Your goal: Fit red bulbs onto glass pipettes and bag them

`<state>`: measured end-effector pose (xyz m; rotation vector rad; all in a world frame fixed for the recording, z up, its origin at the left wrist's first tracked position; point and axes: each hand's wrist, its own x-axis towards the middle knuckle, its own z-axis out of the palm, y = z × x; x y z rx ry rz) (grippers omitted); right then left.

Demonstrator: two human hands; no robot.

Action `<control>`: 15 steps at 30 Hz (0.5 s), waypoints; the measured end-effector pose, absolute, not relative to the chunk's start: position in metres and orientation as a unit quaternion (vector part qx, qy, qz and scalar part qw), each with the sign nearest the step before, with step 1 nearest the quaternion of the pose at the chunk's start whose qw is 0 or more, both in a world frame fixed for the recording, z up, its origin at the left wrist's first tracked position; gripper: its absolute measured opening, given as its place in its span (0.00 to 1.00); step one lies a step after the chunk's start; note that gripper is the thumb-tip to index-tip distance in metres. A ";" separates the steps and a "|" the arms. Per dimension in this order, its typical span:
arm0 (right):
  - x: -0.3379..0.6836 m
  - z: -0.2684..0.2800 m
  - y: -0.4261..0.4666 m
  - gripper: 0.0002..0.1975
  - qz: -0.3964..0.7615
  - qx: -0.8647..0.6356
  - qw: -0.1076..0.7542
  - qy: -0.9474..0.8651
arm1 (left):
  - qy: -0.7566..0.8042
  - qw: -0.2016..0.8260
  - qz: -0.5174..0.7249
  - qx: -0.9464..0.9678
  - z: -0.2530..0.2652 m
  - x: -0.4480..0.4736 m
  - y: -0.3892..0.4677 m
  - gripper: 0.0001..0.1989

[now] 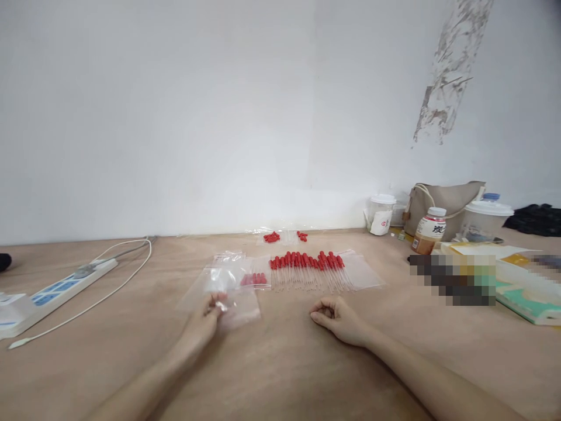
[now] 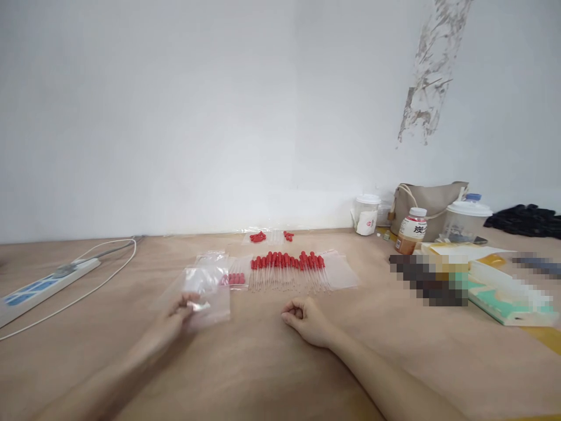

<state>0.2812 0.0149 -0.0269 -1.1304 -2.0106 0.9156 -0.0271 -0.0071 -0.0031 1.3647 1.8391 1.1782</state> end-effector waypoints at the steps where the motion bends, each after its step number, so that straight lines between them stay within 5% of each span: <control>1: 0.281 -0.027 0.015 0.10 0.347 -0.433 0.323 -0.767 | 0.679 0.344 0.410 0.502 -0.004 -0.019 -0.023 0.15; 6: 0.281 -0.024 0.024 0.07 0.300 -0.457 0.344 -0.764 | 0.576 0.386 0.133 0.708 0.031 -0.020 -0.071 0.25; 11: 0.270 -0.007 0.062 0.02 0.129 -0.543 0.371 -0.743 | 0.371 0.094 0.079 0.920 0.058 -0.021 -0.050 0.15; 15: 0.251 0.005 0.099 0.10 0.112 -0.627 0.350 -0.687 | 0.238 0.041 0.024 0.970 0.041 0.001 -0.028 0.22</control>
